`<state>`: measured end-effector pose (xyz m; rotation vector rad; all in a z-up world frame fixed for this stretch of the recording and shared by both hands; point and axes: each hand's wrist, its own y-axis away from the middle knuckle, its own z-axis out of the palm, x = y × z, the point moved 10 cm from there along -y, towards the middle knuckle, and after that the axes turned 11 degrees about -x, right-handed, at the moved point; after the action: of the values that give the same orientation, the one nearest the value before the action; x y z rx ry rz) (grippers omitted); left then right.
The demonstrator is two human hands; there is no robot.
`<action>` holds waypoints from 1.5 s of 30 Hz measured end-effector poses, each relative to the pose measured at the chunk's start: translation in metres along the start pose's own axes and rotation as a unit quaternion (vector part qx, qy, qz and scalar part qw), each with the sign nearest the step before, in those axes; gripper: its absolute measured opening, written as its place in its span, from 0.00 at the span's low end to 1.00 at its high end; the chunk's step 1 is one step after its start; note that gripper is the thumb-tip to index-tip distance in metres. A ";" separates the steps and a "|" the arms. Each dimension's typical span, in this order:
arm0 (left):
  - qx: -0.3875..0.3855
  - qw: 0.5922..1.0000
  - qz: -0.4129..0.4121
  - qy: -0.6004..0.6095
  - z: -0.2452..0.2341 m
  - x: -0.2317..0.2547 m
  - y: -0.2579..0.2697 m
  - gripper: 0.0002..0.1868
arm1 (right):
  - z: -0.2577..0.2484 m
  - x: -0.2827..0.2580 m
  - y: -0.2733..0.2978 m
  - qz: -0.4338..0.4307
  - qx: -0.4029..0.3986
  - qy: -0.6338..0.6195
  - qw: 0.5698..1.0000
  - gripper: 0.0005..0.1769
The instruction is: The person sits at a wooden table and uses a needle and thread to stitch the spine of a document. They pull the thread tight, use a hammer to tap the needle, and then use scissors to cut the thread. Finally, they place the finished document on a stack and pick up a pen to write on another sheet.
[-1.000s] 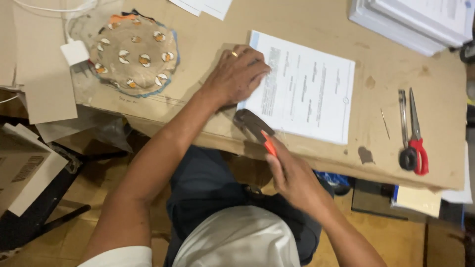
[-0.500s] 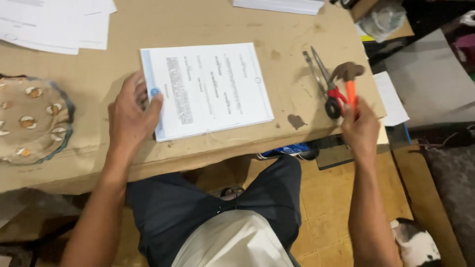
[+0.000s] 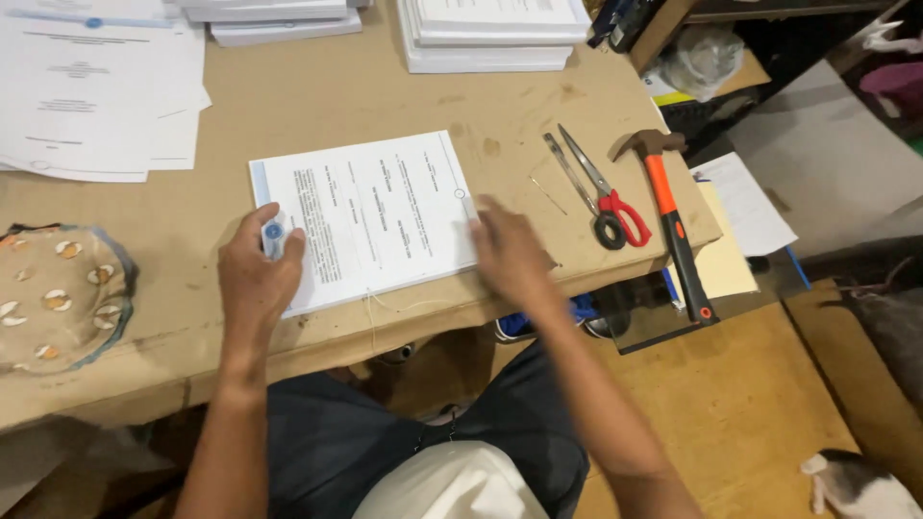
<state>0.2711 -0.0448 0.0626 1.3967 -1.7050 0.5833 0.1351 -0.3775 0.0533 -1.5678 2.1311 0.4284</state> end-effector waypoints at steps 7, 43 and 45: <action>0.014 0.999 0.018 0.041 -0.006 0.009 0.044 0.42 | -0.001 -0.021 0.054 -0.103 0.062 -0.064 0.991 0.30; -0.086 0.867 0.491 -0.019 -0.030 0.037 0.077 0.25 | -0.073 -0.074 0.054 -0.260 0.018 -0.187 0.947 0.08; -0.013 0.851 0.524 0.044 -0.057 0.077 0.088 0.26 | -0.090 -0.070 0.038 -0.250 0.086 -0.163 0.950 0.04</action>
<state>0.2026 -0.0198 0.1703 0.2739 -2.3018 1.1638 0.0998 -0.3543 0.1654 -1.7200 1.4195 0.2906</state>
